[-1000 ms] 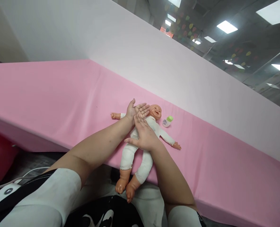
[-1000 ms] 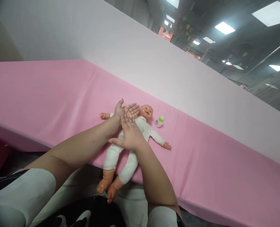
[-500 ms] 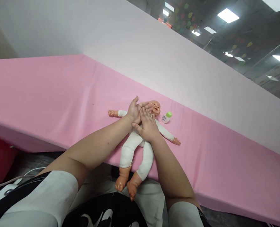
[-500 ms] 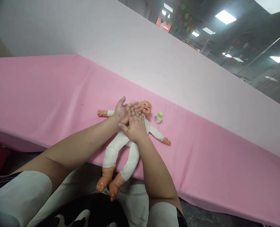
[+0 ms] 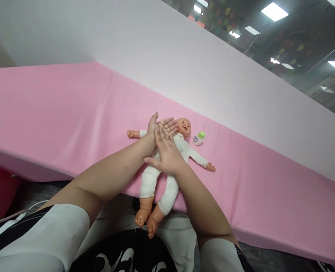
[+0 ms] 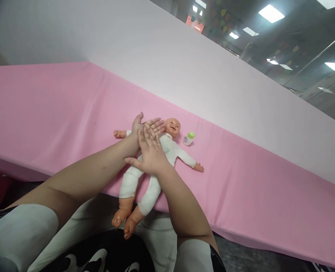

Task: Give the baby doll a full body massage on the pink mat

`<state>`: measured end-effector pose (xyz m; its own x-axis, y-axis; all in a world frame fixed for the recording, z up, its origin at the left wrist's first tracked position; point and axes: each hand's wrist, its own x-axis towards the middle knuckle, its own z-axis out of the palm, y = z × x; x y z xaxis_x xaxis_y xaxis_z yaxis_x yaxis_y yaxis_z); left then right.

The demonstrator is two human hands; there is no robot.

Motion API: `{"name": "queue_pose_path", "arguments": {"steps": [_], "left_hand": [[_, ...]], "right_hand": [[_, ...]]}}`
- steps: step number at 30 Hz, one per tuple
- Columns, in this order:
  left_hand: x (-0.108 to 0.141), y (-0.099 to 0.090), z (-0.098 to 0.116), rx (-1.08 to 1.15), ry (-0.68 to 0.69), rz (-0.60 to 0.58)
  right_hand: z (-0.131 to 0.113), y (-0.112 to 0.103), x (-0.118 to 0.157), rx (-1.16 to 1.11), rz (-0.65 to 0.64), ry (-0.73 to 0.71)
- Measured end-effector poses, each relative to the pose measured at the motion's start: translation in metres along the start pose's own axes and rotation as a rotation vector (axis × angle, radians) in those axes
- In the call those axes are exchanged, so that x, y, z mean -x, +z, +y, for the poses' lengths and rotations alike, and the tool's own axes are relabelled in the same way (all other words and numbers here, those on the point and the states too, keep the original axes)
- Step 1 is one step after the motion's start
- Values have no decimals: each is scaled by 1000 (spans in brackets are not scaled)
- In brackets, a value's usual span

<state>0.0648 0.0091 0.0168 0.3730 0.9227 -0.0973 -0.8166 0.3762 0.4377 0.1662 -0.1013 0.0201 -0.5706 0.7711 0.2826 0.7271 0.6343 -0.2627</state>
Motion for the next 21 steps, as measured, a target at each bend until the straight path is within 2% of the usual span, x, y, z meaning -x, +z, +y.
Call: {"name": "queue_pose_path", "arguments": {"steps": [5,9,12,17,19,21], "left_hand": [[12,13,-15,-62,-89,-47],[10,12,-15,-77,-26,-43],[-1,5,-13,-176,44,25],[-14,-13,-18,-546,243,122],[-12,-23,-20,-782,357,88],[-7,-35,-20,-1080,430,-39]], "right_hand": [[19,-3,-4,44,33,120],[38,-8,-5,84,27,176],[49,-8,-3,39,35,169],[62,2,-2,-125,226,164],[65,6,3,-169,341,221],[68,9,13,-176,434,278]]}}
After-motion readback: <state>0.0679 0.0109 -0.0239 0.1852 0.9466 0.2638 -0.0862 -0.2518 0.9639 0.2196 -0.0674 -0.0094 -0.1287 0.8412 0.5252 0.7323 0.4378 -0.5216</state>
